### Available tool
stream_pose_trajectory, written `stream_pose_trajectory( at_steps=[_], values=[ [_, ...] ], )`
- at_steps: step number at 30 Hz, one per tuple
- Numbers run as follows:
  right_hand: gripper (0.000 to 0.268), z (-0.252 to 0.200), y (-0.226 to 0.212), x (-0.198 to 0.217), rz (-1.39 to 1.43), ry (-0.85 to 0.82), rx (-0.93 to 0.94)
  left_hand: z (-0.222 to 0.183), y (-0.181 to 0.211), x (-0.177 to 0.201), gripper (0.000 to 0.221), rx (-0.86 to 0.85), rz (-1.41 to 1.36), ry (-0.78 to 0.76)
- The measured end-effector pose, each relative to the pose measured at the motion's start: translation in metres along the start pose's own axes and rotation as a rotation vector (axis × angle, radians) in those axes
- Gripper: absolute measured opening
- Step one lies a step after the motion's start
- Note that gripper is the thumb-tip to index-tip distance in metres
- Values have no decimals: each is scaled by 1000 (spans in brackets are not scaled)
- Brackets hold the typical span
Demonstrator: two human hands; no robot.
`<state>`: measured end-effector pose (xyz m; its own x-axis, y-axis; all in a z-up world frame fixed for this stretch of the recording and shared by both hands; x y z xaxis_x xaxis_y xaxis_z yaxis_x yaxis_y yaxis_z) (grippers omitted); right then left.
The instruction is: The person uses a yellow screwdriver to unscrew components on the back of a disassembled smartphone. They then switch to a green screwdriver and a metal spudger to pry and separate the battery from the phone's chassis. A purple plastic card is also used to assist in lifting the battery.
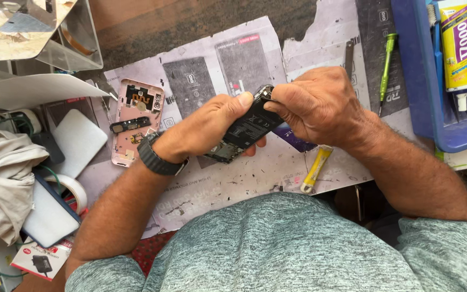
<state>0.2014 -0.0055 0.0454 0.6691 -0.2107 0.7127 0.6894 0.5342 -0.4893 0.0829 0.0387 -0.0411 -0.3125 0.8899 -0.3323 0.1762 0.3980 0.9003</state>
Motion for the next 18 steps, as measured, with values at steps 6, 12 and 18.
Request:
stream_pose_trajectory(
  at_steps=[6,12,18],
  values=[
    [19,0,6,3,68,-54,-94,-3,1,-1,67,4,-23,-2],
    [19,-5,17,5,141,-69,-195,-4,2,1,68,19,-37,-9],
    [18,-6,20,4,182,-59,-204,-6,4,3,68,36,-33,22]
  ],
)
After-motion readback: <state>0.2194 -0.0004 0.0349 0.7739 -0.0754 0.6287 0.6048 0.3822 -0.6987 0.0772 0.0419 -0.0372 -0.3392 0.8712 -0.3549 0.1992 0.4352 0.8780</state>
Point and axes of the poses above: each hand's wrist, its own z-axis towards the middle knuckle, its own x-axis out of the back of the hand, y = z × x, the point moved 9 cm from there along z, towards the middle knuckle, and after that the axes turned 5 degrees about -x, right-handed, at the moved point
